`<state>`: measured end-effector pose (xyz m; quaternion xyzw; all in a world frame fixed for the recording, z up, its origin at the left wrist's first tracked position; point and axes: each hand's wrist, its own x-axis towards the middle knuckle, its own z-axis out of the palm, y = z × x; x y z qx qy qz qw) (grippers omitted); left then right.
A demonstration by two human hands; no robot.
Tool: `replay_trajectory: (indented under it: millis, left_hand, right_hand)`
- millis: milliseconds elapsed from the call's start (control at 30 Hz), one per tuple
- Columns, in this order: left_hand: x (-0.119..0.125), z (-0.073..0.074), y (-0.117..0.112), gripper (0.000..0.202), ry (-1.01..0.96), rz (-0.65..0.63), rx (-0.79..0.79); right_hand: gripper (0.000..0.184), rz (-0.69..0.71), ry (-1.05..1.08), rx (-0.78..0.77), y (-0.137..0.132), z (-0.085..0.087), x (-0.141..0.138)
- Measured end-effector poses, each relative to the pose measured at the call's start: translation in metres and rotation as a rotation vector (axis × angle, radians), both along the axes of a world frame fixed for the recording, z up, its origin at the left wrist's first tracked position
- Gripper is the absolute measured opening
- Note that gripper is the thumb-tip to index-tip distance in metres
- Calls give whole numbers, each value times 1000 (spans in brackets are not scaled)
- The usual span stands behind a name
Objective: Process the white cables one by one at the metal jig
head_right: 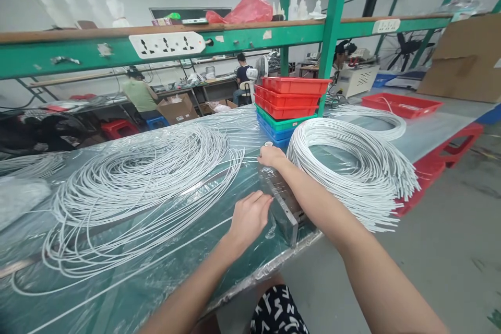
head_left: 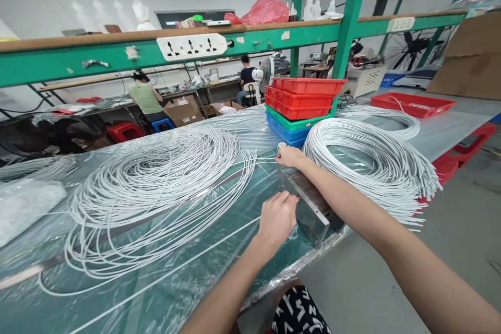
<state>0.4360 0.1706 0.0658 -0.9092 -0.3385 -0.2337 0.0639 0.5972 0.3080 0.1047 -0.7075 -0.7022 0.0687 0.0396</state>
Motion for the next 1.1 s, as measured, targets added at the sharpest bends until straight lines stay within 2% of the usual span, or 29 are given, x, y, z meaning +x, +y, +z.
replay_trajectory:
  millis: [700,1100]
  left_hand:
    - [4,-3,-2,20,-44,8,99]
    - [5,-1,-3,19,-53,14,96]
  right_hand:
    - [33,-27,-5,-2,0,0,-1]
    - [33,-27,11,13,-1,-1,0]
